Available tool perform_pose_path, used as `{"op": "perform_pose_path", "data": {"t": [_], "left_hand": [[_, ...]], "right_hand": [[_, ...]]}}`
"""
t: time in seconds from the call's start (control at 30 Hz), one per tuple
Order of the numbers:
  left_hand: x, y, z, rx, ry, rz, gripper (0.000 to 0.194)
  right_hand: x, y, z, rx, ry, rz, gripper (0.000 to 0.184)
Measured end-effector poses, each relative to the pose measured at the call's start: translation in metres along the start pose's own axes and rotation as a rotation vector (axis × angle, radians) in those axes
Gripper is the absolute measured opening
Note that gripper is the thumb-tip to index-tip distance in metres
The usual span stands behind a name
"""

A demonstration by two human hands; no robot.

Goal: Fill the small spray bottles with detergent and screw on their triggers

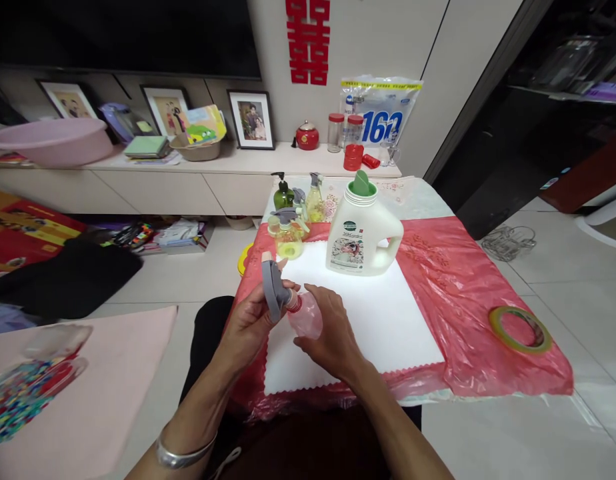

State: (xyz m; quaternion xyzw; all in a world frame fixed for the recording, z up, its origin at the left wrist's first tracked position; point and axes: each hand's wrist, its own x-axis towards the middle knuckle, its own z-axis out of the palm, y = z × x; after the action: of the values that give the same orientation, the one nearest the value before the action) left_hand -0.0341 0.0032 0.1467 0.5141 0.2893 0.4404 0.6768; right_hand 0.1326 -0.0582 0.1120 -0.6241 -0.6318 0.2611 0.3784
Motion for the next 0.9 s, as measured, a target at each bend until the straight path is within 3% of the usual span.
{"op": "perform_pose_path", "data": {"t": [0.3,0.63,0.9], "left_hand": [[0.007,-0.038,-0.001,-0.001,-0.035,-0.039,0.024],[0.004,-0.032,0.022,0.418,-0.078,0.118,0.026],[0.003,-0.039,0.021,0.308,-0.039,0.093,0.024]], "right_hand": [[-0.002,0.021,0.015,0.218,-0.024,0.092,0.085],[-0.010,0.031,0.014,0.310,-0.010,0.129,0.077],[-0.012,0.027,-0.015,0.225,-0.080,0.043,0.071]]}}
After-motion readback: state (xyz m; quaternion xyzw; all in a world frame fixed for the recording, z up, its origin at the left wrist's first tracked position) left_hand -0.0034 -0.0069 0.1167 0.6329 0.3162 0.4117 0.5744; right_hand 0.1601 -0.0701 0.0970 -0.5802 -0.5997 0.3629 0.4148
